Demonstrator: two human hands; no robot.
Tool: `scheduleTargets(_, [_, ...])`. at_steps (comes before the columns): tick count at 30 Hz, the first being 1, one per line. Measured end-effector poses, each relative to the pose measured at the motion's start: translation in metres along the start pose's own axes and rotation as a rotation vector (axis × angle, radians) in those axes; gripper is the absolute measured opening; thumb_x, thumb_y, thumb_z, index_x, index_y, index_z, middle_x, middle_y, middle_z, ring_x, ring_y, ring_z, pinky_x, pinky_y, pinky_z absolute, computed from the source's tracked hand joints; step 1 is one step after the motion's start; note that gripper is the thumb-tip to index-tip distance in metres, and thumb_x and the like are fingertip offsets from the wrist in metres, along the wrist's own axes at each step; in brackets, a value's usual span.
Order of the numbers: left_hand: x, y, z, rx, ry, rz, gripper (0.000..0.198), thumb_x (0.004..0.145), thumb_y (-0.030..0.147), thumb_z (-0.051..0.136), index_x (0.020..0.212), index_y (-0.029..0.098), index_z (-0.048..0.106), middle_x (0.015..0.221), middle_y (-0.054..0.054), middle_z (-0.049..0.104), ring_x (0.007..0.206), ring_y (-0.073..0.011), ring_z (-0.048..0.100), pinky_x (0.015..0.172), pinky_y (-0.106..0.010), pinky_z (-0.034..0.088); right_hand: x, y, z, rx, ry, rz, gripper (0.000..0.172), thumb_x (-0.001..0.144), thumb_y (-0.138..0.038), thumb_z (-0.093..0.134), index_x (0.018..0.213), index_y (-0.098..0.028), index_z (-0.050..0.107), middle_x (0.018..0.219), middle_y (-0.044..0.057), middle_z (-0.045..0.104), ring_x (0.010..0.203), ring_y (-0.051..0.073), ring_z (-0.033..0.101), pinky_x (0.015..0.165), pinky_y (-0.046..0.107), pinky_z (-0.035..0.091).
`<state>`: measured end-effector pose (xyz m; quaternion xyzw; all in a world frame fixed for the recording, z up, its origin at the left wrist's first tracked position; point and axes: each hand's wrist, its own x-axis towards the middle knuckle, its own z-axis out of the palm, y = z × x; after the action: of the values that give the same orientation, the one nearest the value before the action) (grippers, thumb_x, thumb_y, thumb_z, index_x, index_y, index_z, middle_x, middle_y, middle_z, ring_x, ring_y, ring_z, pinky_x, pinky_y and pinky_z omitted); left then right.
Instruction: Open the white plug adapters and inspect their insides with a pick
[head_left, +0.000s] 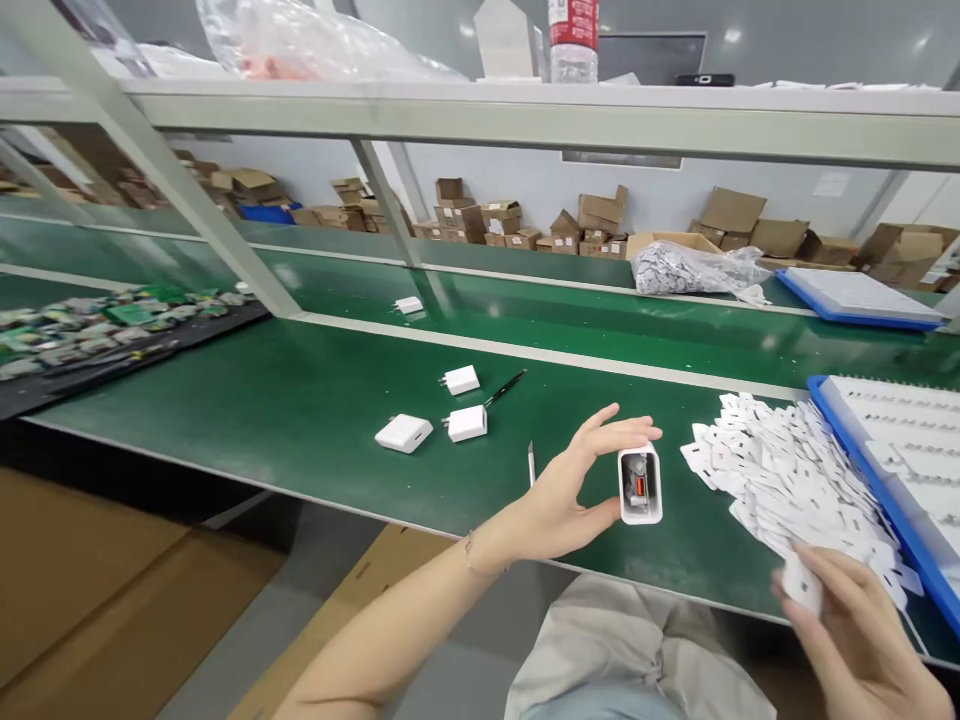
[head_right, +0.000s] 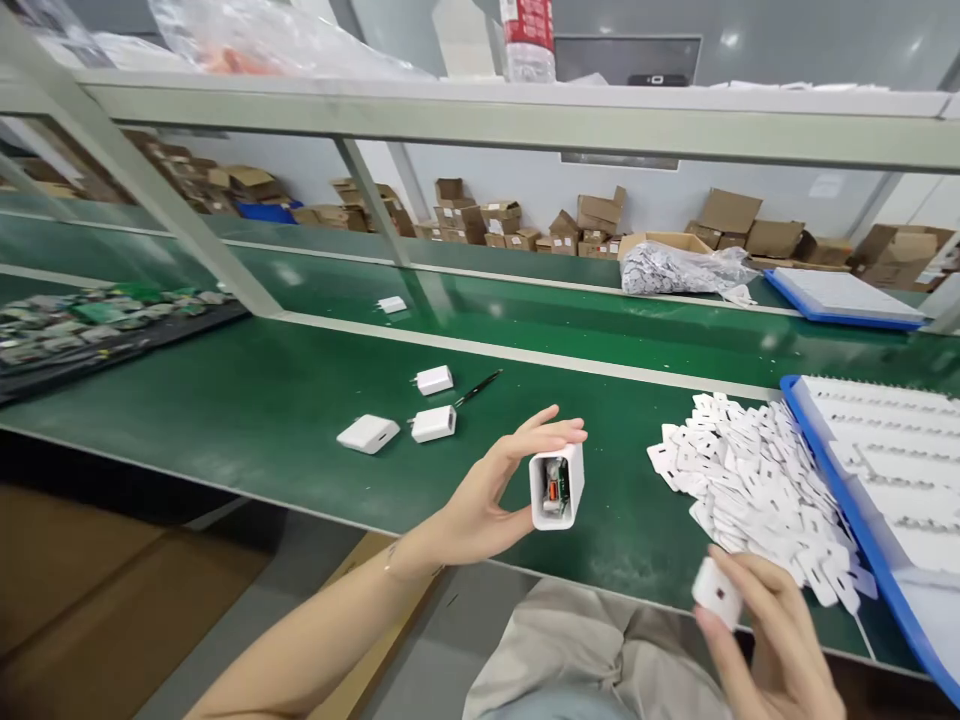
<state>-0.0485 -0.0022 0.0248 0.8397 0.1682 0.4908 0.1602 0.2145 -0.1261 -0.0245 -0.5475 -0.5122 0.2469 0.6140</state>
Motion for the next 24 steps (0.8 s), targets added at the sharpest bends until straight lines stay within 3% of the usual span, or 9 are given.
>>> scheduleTargets(4, [-0.002, 0.013, 0.028, 0.233, 0.143, 0.140, 0.051, 0.093, 0.013, 0.063, 0.139, 0.023, 0.044, 0.124, -0.013, 0.075, 0.121, -0.0252, 0.071, 0.116, -0.052, 0.043, 0.004, -0.029, 0.039, -0.137, 0.024, -0.398, 0.038, 0.089, -0.017, 0.073, 0.122, -0.035, 0.073, 0.103, 0.006, 0.066, 0.093, 0.024, 0.066, 0.076, 0.038, 0.057])
scheduleTargets(8, [-0.007, 0.022, 0.054, 0.519, 0.310, 0.282, 0.046, 0.093, 0.016, 0.064, 0.136, 0.017, 0.050, 0.111, -0.013, 0.080, 0.109, -0.0252, 0.076, 0.105, -0.043, 0.047, 0.013, -0.034, 0.059, -0.123, -0.042, -0.523, 0.041, 0.092, -0.016, 0.069, 0.129, -0.034, 0.068, 0.104, 0.007, 0.062, 0.092, 0.023, 0.064, 0.074, 0.037, 0.057])
scheduleTargets(13, [-0.008, 0.023, 0.070, 0.565, 0.313, 0.305, 0.033, 0.095, 0.016, 0.060, 0.127, 0.014, 0.056, 0.107, -0.014, 0.082, 0.111, -0.0231, 0.076, 0.092, -0.034, 0.051, 0.014, -0.026, 0.063, -0.067, -0.006, -0.467, 0.036, 0.094, -0.018, 0.067, 0.126, -0.034, 0.068, 0.103, 0.007, 0.054, 0.095, 0.022, 0.059, 0.074, 0.035, 0.056])
scheduleTargets(17, [-0.004, 0.021, 0.074, 0.642, 0.306, 0.340, 0.009, 0.096, 0.016, 0.058, 0.104, 0.020, 0.057, 0.104, -0.014, 0.082, 0.108, -0.0229, 0.077, 0.088, -0.033, 0.052, 0.017, -0.020, 0.069, 0.041, -0.022, -0.383, 0.025, 0.094, -0.022, 0.069, 0.116, -0.034, 0.070, 0.105, 0.005, 0.055, 0.099, 0.020, 0.059, 0.079, 0.033, 0.055])
scheduleTargets(20, [-0.006, 0.018, 0.074, 0.685, 0.296, 0.338, 0.010, 0.095, 0.013, 0.060, 0.101, 0.021, 0.056, 0.104, -0.013, 0.083, 0.108, -0.0224, 0.077, 0.090, -0.033, 0.050, 0.018, -0.013, 0.071, 0.107, -0.058, -0.309, 0.020, 0.094, -0.026, 0.069, 0.113, -0.031, 0.069, 0.108, 0.006, 0.059, 0.104, 0.022, 0.061, 0.083, 0.034, 0.056])
scheduleTargets(24, [-0.014, 0.010, 0.075, 0.643, 0.289, 0.267, 0.010, 0.096, 0.019, 0.060, 0.105, 0.023, 0.057, 0.109, -0.010, 0.082, 0.112, -0.0195, 0.076, 0.096, -0.035, 0.047, 0.020, -0.004, 0.066, 0.180, -0.183, -0.092, 0.041, 0.093, -0.044, 0.070, 0.130, -0.030, 0.064, 0.127, 0.010, 0.063, 0.118, 0.026, 0.062, 0.094, 0.038, 0.058])
